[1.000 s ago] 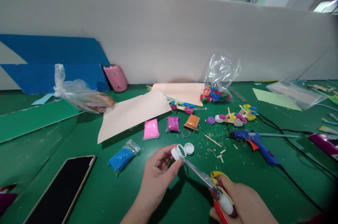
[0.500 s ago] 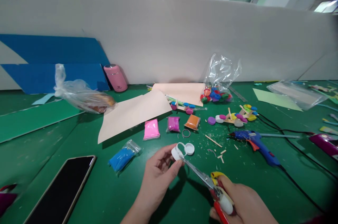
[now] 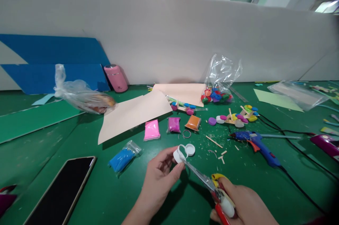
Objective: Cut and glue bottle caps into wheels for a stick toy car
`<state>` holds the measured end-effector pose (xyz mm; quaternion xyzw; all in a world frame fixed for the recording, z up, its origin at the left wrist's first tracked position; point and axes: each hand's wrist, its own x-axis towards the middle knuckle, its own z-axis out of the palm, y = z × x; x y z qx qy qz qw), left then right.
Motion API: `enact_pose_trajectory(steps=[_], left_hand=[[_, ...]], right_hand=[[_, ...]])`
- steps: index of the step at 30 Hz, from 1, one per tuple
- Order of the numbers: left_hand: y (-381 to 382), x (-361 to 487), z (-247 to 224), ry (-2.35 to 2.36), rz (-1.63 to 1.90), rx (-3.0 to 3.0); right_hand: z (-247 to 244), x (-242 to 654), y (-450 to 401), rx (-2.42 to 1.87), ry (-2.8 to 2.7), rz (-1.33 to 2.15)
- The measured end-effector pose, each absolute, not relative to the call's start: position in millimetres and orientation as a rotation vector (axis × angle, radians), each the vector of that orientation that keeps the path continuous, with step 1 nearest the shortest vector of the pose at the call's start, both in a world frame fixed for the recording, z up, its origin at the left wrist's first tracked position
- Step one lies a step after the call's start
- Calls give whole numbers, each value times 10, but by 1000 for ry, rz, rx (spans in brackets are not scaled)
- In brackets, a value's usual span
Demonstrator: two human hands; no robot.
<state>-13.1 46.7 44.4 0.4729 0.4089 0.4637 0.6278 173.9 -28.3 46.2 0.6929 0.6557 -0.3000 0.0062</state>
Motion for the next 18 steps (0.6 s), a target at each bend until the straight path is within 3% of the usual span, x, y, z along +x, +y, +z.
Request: enact_pose_trajectory(steps=[18], left_hand=[[482,-128,375,936,1086,1146]], right_hand=[[502,1724,-289,2174,2068,-936]])
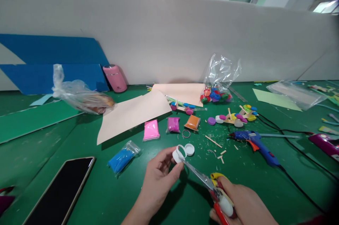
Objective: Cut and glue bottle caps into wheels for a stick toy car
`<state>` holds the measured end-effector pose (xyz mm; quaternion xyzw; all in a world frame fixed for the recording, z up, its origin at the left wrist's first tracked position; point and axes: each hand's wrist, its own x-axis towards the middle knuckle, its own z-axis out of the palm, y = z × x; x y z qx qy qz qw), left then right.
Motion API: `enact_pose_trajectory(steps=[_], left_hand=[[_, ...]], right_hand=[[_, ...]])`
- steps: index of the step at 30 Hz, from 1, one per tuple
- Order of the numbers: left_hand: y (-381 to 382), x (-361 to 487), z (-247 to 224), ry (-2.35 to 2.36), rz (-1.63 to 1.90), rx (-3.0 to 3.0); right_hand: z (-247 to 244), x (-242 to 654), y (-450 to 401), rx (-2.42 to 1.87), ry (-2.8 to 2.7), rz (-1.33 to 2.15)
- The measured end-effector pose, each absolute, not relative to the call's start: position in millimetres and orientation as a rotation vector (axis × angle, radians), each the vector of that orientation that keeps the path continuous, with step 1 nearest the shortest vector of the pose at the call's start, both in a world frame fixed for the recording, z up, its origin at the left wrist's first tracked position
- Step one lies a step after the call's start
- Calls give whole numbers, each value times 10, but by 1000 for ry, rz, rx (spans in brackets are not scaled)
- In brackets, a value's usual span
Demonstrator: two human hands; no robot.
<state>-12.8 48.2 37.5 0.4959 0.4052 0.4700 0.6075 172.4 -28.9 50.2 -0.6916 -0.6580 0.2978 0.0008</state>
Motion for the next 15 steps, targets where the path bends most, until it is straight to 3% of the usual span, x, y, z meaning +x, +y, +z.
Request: enact_pose_trajectory(steps=[15], left_hand=[[473,-101,368,941,1092,1079]], right_hand=[[472,1716,-269,-2179,-2067,960]])
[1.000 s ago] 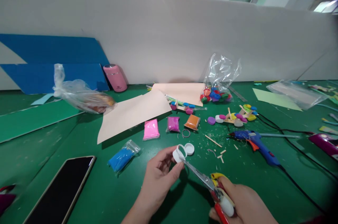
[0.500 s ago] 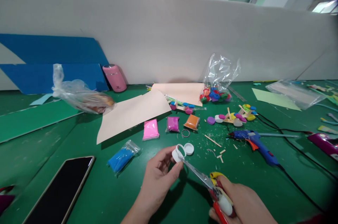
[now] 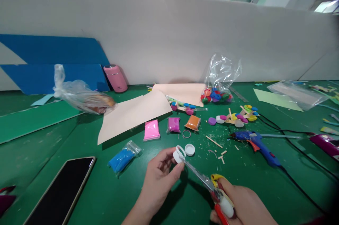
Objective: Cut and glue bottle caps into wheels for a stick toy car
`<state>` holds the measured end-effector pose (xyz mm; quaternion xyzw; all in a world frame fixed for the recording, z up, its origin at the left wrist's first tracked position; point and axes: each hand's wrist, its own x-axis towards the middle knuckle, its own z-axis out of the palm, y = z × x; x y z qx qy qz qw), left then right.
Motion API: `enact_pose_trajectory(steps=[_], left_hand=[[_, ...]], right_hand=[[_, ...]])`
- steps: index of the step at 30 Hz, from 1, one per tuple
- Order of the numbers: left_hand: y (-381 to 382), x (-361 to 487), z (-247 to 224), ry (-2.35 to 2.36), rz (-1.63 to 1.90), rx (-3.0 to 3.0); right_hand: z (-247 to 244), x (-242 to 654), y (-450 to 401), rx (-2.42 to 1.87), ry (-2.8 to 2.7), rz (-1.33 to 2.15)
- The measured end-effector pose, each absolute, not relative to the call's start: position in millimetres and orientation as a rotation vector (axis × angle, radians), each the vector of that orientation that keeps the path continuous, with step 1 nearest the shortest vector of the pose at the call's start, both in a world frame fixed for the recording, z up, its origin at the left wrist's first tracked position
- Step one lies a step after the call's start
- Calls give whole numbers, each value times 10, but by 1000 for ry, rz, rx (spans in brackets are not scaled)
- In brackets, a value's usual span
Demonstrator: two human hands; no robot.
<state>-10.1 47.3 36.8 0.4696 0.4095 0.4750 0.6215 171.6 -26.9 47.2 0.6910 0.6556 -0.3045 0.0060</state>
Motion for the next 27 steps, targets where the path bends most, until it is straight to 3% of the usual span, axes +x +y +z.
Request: enact_pose_trajectory(steps=[27], left_hand=[[504,-145,327,951,1156,1176]], right_hand=[[588,1725,-297,2239,2082,-1019]])
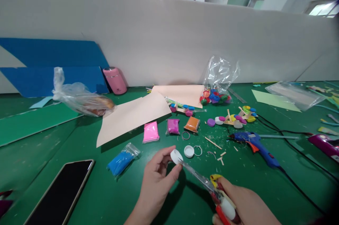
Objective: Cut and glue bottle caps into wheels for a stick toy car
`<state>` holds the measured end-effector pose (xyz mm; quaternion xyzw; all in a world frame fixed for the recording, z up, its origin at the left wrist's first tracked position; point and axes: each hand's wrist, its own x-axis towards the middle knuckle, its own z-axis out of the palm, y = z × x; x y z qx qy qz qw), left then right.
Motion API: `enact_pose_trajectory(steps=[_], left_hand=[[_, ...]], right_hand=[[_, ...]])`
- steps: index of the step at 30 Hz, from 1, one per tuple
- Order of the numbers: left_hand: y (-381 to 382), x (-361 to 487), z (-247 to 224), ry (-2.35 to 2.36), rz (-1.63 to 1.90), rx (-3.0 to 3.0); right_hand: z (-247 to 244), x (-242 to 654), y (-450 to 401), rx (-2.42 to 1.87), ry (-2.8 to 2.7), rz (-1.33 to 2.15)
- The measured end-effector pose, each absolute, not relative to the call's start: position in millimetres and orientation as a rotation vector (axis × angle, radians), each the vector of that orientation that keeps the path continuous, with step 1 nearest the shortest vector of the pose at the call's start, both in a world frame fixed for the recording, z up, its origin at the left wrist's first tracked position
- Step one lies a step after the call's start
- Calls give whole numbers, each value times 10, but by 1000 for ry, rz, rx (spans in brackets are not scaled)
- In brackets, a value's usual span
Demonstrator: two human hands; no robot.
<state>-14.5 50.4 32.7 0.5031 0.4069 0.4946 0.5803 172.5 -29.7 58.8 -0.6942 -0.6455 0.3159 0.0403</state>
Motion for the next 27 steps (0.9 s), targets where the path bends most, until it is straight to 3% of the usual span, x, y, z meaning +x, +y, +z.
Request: enact_pose_trajectory(steps=[27], left_hand=[[480,-125,352,980,1133,1251]], right_hand=[[572,1776,-258,-2212,-2077,734]])
